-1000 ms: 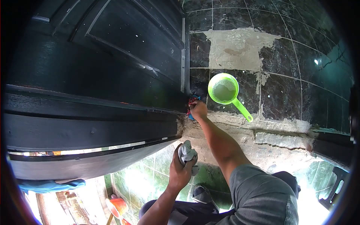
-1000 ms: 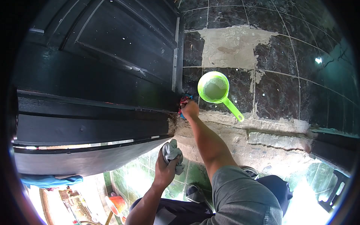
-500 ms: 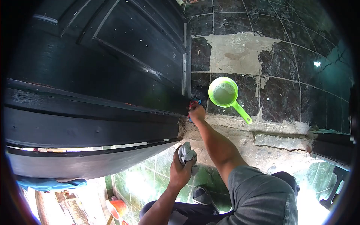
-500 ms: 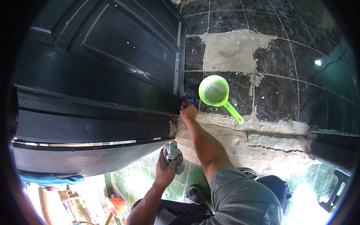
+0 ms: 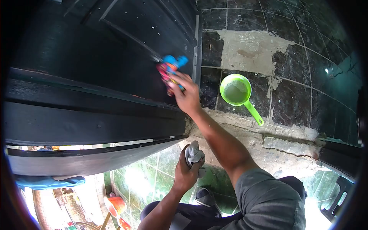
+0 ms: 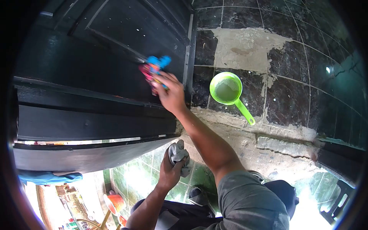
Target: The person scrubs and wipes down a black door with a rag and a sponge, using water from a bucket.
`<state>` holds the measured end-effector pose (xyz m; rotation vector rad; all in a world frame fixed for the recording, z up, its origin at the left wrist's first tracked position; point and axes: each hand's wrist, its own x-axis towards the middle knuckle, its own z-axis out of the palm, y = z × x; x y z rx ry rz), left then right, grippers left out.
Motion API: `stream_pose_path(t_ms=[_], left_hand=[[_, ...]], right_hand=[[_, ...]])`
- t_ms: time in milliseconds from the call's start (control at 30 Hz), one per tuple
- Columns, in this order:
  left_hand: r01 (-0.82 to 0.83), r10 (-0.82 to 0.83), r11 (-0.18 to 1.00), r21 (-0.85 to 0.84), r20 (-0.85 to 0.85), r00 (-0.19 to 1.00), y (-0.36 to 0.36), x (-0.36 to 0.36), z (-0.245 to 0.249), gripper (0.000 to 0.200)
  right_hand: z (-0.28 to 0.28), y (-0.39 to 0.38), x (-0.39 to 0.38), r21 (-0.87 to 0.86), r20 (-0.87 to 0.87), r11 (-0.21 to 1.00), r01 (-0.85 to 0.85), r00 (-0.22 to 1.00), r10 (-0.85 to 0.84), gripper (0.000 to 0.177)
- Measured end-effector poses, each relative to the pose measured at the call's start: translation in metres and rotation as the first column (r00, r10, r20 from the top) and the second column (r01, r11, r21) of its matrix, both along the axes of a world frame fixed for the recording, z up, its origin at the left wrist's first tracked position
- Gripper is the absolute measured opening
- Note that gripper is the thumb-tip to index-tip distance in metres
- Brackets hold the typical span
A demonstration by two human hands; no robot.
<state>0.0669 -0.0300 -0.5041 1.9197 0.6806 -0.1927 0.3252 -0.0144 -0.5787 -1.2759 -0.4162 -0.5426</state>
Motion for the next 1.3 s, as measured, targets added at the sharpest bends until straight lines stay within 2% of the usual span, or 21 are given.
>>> stream_pose_path(t_ms=[33,67,100,133,200,300,400,433,467,567,667,833,867,933,967,1000,1100,1133,1167,1200,1300], left_hand=[[-0.009,0.009,1.000,-0.004,-0.013,1.000,0.001,-0.001,0.001,0.063],[0.001,-0.001,1.000,0.018,-0.013,1.000,0.004,-0.002,-0.001,0.065],[0.010,-0.009,0.999,0.040,-0.016,1.000,0.005,-0.002,0.001,0.065],[0.019,-0.017,0.998,0.060,-0.019,1.000,0.006,-0.003,0.002,0.065],[0.033,-0.032,0.992,0.123,-0.008,0.999,-0.002,-0.004,0.012,0.057],[0.053,-0.058,0.989,0.138,0.033,0.998,-0.004,-0.004,0.015,0.057],[0.059,-0.066,0.989,0.134,0.053,0.996,0.001,-0.007,0.005,0.063],[0.071,-0.079,0.988,0.138,0.052,0.996,0.001,-0.006,0.004,0.063],[0.028,-0.025,0.996,0.089,-0.029,0.999,0.000,-0.003,0.001,0.063],[0.071,-0.070,0.994,0.087,-0.022,0.997,0.002,-0.007,-0.004,0.062],[0.072,-0.058,0.984,0.163,-0.084,0.995,-0.009,-0.008,0.011,0.063],[0.091,-0.129,0.931,0.353,0.084,0.988,-0.002,-0.032,-0.008,0.066],[0.089,-0.097,0.941,0.325,0.006,0.995,-0.009,-0.028,0.005,0.065],[0.216,-0.195,0.923,0.319,-0.099,0.976,-0.013,-0.025,0.004,0.067],[0.287,-0.249,0.909,0.303,-0.158,0.956,-0.018,-0.026,0.005,0.069],[0.344,-0.279,0.901,0.263,-0.255,0.926,-0.026,-0.022,0.011,0.069],[0.559,-0.500,0.783,0.274,-0.257,0.827,-0.042,-0.033,0.011,0.069],[0.594,-0.545,0.771,0.232,-0.243,0.802,-0.048,-0.038,0.016,0.069],[0.655,-0.604,0.726,0.210,-0.259,0.753,-0.053,-0.040,0.021,0.068],[0.708,-0.657,0.682,0.181,-0.274,0.703,-0.057,-0.044,0.025,0.068],[0.828,-0.786,0.551,0.106,-0.265,0.558,-0.057,-0.062,0.029,0.065]], right_hand=[[-0.033,0.007,-0.013,0.049,-0.149,0.999,0.006,0.989,0.001,0.023],[-0.082,0.021,-0.027,0.262,-0.410,0.965,-0.022,0.902,0.132,0.023],[-0.130,0.021,-0.034,0.305,-0.487,0.951,-0.043,0.852,0.195,0.023],[-0.179,0.017,-0.045,0.214,-0.640,0.976,-0.050,0.748,0.179,0.024],[-0.171,-0.006,-0.062,-0.186,-0.794,0.961,-0.204,0.607,-0.025,0.028],[-0.138,0.019,-0.043,-0.210,-0.709,0.977,0.037,0.682,-0.178,0.036],[-0.017,0.006,-0.026,0.147,-0.632,0.982,-0.118,0.752,0.186,0.046],[0.028,0.004,-0.027,0.224,-0.393,0.968,-0.112,0.899,0.195,0.046],[0.075,-0.002,-0.033,0.292,-0.316,0.925,-0.244,0.888,0.333,0.045],[0.173,-0.008,-0.056,0.230,0.096,0.930,-0.286,0.958,0.271,0.035],[0.167,-0.001,-0.044,0.089,0.184,0.991,-0.103,0.979,0.085,0.030],[-0.004,0.020,-0.039,0.028,-0.146,1.000,0.005,0.989,-0.001,0.031],[-0.049,0.024,-0.043,0.104,-0.318,0.989,-0.103,0.939,0.131,0.031],[-0.099,0.008,-0.056,-0.126,-0.556,0.988,-0.087,0.831,0.002,0.027],[-0.149,0.013,-0.050,-0.030,-0.686,0.982,-0.184,0.718,0.114,0.026],[-0.160,-0.004,-0.049,-0.461,-0.669,0.849,-0.257,0.730,-0.143,0.026],[-0.122,-0.044,-0.032,-0.465,-0.724,0.666,-0.583,0.684,0.093,0.026],[-0.105,-0.046,-0.021,-0.528,-0.655,0.686,-0.501,0.754,0.047,0.023],[-0.076,-0.048,-0.007,-0.384,-0.685,0.781,-0.492,0.720,0.116,0.026],[-0.049,-0.052,0.008,-0.133,-0.785,0.821,-0.555,0.564,0.254,0.029],[0.044,-0.083,0.055,-0.168,-0.695,0.613,-0.772,0.534,0.482,0.035]])
